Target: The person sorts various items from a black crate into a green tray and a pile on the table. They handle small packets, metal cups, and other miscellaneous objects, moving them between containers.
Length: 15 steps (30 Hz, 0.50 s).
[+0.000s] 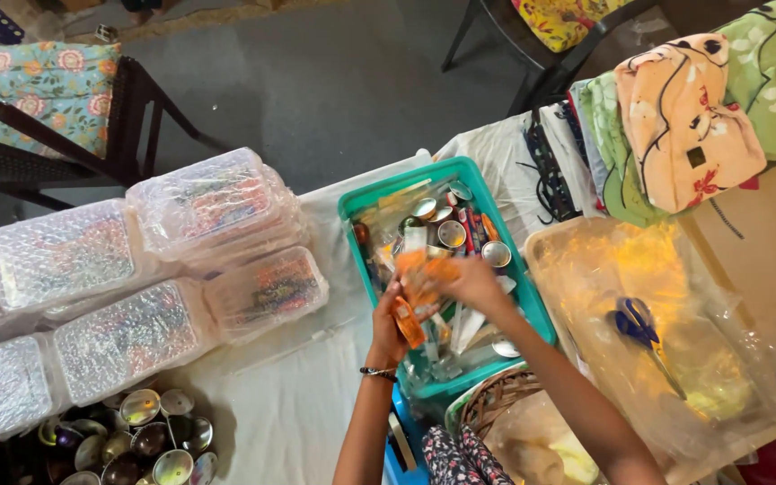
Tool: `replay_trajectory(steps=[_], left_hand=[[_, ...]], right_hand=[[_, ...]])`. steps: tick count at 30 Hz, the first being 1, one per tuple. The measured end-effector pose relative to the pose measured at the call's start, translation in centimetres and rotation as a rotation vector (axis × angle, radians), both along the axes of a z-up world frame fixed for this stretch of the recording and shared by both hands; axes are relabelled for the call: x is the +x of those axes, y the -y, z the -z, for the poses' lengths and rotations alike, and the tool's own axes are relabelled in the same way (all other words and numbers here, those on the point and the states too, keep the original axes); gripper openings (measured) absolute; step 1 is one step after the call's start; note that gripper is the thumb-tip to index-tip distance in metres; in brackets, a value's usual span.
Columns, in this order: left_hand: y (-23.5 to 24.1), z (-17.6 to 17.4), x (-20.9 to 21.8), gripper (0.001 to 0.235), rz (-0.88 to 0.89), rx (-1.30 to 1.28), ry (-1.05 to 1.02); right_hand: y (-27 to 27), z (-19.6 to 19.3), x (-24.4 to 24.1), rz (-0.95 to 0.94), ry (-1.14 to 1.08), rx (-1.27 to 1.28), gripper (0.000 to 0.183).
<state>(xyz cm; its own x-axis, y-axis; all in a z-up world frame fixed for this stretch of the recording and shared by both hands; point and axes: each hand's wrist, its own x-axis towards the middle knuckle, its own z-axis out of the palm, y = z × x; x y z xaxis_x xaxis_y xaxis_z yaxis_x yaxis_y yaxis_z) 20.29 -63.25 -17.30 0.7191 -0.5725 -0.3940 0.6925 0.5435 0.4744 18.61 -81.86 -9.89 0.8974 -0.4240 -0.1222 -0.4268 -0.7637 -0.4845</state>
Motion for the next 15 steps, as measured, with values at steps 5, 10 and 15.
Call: replay_trajectory(steps=[5,10,15], left_hand=[[0.6,2.3,-0.9,0.069,-0.086,-0.234,-0.081],[-0.4,4.7,-2.1,0.058,0.003,-0.075,-0.074],[0.5,7.3,-1.9,0.059,0.032,0.157,0.073]], right_hand=[[-3.2,3.2,-1.8,-0.110,-0.114,0.711,0.080],[5.1,6.6,1.7,-0.058,-0.060,0.149,0.038],[12.4,8.6,5.6,-0.251,0.014,-0.722,0.052]])
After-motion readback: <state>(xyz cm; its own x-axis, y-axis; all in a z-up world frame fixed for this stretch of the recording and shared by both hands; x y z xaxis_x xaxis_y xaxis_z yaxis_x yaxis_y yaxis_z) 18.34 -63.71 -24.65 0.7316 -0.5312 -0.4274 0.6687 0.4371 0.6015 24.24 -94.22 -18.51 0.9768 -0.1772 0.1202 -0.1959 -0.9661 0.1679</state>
